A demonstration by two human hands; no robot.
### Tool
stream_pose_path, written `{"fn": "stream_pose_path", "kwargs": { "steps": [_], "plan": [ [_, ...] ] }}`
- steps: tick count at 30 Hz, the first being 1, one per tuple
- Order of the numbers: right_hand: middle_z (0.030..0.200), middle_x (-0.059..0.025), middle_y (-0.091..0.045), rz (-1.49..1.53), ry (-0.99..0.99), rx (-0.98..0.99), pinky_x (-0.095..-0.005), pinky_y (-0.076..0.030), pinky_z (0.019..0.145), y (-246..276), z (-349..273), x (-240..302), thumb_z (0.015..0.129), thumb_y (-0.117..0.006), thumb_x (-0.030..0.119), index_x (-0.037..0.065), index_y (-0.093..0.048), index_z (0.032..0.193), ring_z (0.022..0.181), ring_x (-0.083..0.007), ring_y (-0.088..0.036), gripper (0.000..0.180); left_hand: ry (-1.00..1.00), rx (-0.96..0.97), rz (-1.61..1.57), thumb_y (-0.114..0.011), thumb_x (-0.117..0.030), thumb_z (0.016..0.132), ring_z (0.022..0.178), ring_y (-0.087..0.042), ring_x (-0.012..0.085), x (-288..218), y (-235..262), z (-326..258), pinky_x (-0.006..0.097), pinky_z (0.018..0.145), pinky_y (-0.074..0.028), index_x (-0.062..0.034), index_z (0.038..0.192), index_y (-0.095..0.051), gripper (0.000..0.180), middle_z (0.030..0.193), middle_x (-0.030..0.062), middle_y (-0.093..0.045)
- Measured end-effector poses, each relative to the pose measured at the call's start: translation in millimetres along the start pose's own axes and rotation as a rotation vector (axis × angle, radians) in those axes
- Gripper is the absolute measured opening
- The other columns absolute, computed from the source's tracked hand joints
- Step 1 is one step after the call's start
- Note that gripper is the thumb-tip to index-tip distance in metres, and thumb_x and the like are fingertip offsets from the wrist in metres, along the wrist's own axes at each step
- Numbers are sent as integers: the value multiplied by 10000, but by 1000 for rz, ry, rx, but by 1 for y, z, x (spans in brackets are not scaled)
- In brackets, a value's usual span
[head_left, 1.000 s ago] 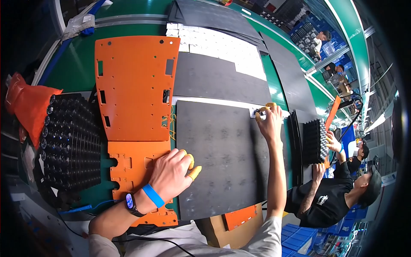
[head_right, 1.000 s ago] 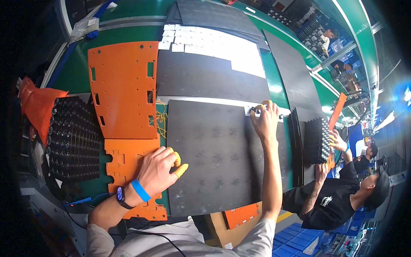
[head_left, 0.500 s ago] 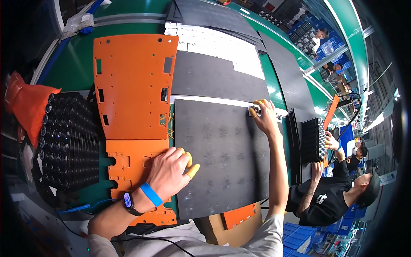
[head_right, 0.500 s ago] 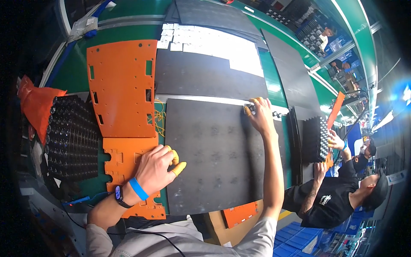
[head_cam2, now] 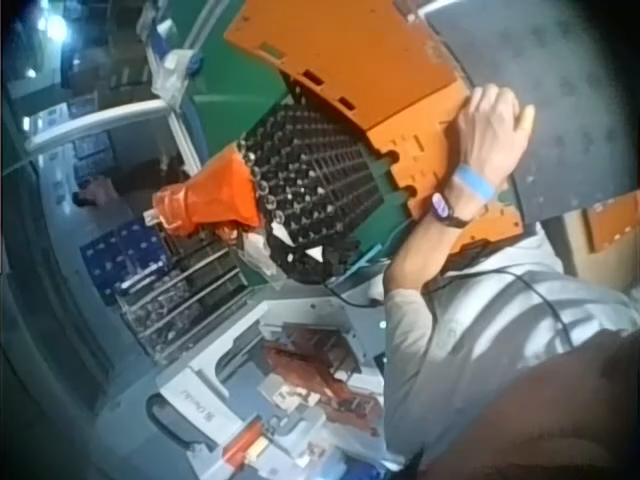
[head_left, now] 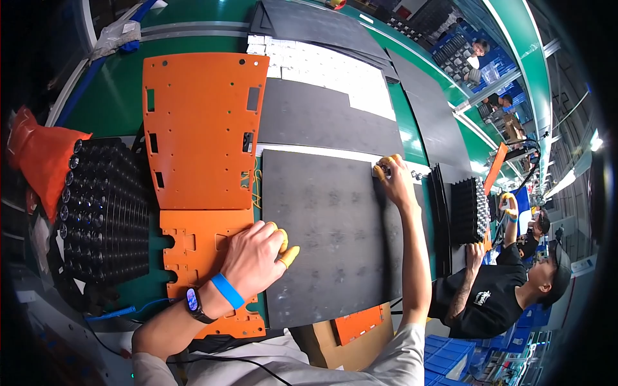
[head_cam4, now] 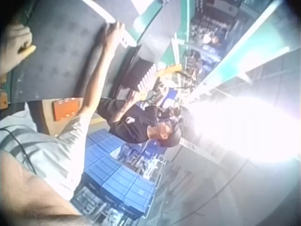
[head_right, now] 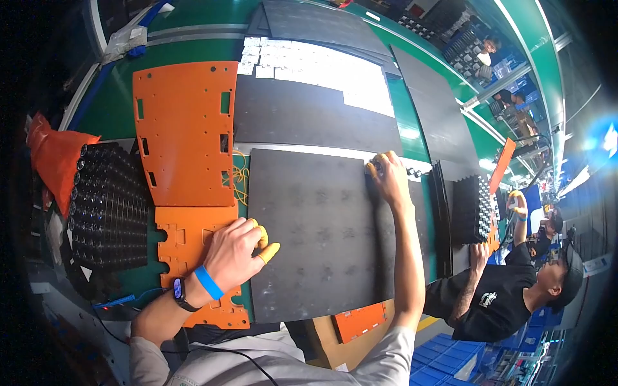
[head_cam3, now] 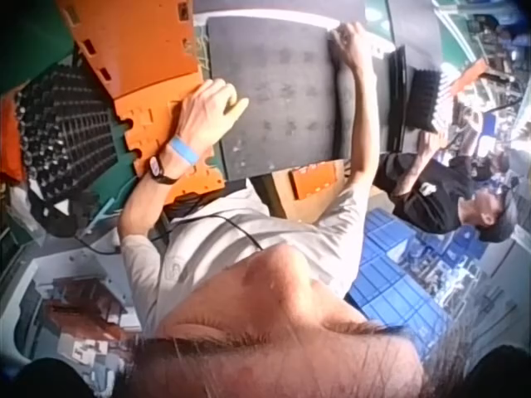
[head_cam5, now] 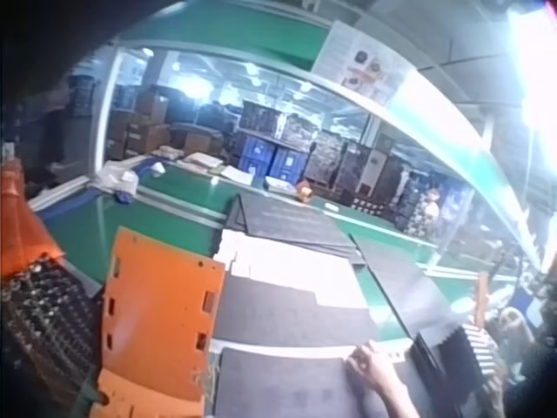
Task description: Placing components into an orange fixture housing and operating a pneumatic assembly machine.
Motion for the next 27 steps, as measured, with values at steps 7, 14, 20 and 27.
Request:
{"fn": "stream_pose_path", "kwargs": {
  "steps": [7,14,20,27],
  "plan": [
    [1031,-181,-662,-97,38,-95,-462,-467,968,2,5,-2,910,-742,260,3,-706,1031,1002,-380,-625,286,-1,-7,8,-825,-209,814,779,-617,301,1,0,-1,432,681,-512,-39,728,-598,296,801,90,-624],
    [936,-218,-673,-153,-213,-64,-480,-442,960,18,10,-77,1071,-473,330,-22,-665,873,970,-405,-631,448,-8,-2,-1,-820,-211,818,777,-617,301,-1,0,0,435,673,-512,-39,728,-600,293,801,90,-626],
    [965,-245,-646,-79,-213,43,-498,-470,854,20,7,-77,1068,-486,343,-34,-642,853,932,-441,-620,461,-6,21,28,-795,-218,850,801,-620,285,2,-1,0,422,686,-526,-45,734,-585,296,802,90,-610],
    [956,-253,-632,-60,-219,17,-514,-481,805,20,-1,-75,1054,-514,317,-26,-644,869,913,-465,-617,411,-21,4,27,-808,-217,834,784,-616,293,2,-2,-1,426,674,-517,-44,724,-587,301,791,89,-611]
  ]
}}
Point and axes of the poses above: each hand's wrist, its own z-axis towards the middle knuckle, its own y-axis out of the back of the hand, x = y × z, the point moved 3 cm from there along z, towards the middle knuckle
